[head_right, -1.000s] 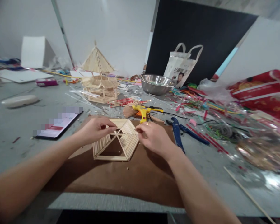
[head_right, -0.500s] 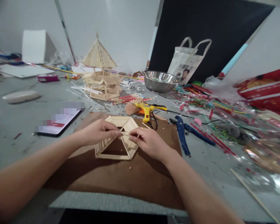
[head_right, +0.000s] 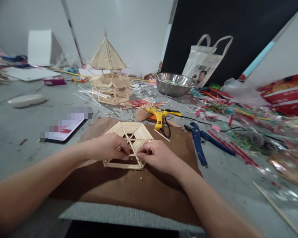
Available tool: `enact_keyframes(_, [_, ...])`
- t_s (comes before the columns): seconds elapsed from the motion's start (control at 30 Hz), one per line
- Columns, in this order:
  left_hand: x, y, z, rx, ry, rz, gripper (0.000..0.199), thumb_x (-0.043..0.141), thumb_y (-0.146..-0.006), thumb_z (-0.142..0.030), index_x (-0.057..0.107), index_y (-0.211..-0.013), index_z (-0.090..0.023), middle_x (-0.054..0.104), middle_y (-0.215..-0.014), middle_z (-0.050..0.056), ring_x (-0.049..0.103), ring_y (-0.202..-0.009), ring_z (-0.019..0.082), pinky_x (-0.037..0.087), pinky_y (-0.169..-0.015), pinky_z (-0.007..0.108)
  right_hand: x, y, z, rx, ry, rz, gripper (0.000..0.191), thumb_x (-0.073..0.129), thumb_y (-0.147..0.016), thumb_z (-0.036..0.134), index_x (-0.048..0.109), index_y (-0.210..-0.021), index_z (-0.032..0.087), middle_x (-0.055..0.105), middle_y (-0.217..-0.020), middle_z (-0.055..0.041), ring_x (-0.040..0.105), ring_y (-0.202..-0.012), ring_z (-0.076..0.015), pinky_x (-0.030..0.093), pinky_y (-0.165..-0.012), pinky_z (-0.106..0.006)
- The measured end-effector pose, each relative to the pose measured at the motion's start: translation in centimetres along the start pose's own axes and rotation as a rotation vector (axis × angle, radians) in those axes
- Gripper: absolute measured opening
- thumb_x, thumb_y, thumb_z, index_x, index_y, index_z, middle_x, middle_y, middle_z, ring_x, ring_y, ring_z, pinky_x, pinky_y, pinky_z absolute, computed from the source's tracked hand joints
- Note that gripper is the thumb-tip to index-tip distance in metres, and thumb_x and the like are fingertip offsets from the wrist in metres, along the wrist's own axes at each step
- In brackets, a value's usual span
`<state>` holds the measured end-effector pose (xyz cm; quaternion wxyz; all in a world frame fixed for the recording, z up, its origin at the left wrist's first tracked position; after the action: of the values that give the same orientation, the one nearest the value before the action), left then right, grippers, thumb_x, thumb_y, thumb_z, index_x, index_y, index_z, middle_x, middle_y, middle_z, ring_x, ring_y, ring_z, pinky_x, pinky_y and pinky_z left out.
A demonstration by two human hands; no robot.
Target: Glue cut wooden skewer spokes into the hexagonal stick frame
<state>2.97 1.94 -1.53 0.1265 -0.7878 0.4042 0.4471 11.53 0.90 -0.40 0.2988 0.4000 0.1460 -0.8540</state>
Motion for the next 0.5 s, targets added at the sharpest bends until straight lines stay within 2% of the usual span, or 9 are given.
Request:
enact_keyframes(0.17, [0.72, -0.18, 0.12, -0.028, -0.076, 0.052, 0.019, 0.050, -0.064, -0.030, 0.066, -0.071, -0.022, 0.060, -0.058, -0.004, 0.046, -0.050, 0.007, 0.028, -0.046, 0.017, 0.61, 0.01, 0.07, -0.020, 0.037, 0.071, 0.018, 0.049, -0.073, 0.025, 0.064, -0.068, 0.017, 0.053, -0.068, -0.0003, 0.049, -0.064, -0.0089, 0.036, -0.062, -0.021])
enact_keyframes(0.5, [0.35, 0.15, -0.40, -0.010, -0.072, 0.090, 0.019, 0.051, -0.062, -0.024, 0.065, -0.074, -0.022, 0.062, -0.065, -0.004, 0.047, -0.054, 0.008, 0.030, -0.050, 0.017, 1.10, -0.06, -0.38, -0.020, 0.014, 0.128, 0.018, 0.049, -0.073, 0.025, 0.064, -0.073, 0.016, 0.058, -0.067, -0.0011, 0.051, -0.064, -0.0095, 0.036, -0.061, -0.021])
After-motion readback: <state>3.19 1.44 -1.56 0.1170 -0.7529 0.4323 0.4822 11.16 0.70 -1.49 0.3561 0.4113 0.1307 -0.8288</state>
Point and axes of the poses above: each hand's wrist, its own y-axis away from the middle knuckle, its own x-axis out of the palm, z = x × y, the point moved 8 cm from there along -y, towards the middle knuckle
